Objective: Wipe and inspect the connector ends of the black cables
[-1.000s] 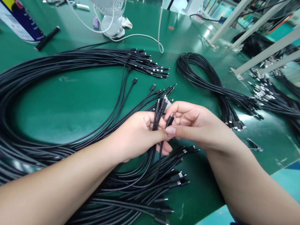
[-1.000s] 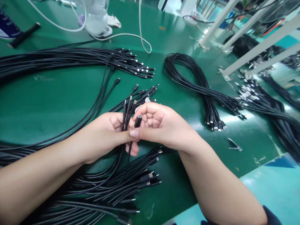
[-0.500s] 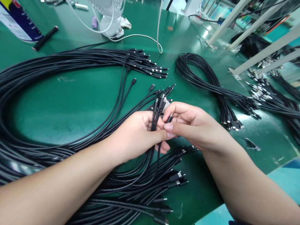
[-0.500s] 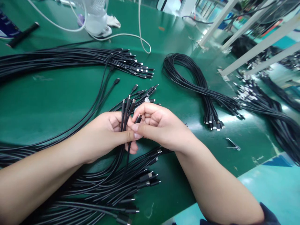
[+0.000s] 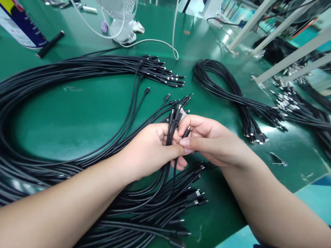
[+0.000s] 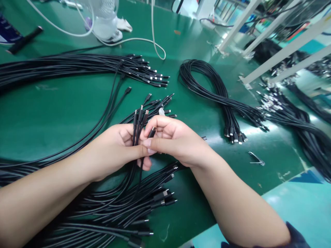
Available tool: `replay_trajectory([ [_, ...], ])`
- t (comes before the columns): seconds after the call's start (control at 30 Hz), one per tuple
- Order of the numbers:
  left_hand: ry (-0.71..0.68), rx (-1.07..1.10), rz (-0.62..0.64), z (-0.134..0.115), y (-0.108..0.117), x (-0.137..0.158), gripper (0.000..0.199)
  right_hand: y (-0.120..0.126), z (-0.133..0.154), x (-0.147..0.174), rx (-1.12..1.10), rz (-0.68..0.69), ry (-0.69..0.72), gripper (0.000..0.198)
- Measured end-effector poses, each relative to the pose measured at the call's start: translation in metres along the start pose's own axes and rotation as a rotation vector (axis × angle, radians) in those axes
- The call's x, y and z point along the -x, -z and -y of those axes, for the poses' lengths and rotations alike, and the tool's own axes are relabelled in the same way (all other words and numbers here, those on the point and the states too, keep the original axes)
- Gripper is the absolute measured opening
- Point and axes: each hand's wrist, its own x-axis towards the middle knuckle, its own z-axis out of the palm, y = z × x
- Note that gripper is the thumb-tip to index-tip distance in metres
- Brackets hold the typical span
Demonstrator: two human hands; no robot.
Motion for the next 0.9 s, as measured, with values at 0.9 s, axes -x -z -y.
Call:
replay_trajectory([
  [0.9,-0.035,0.198,-0.036,-0.001,0.004,0.005,0.037,0.023,-0.018,-0.019,0.054,-0.169,0.349,0.031],
])
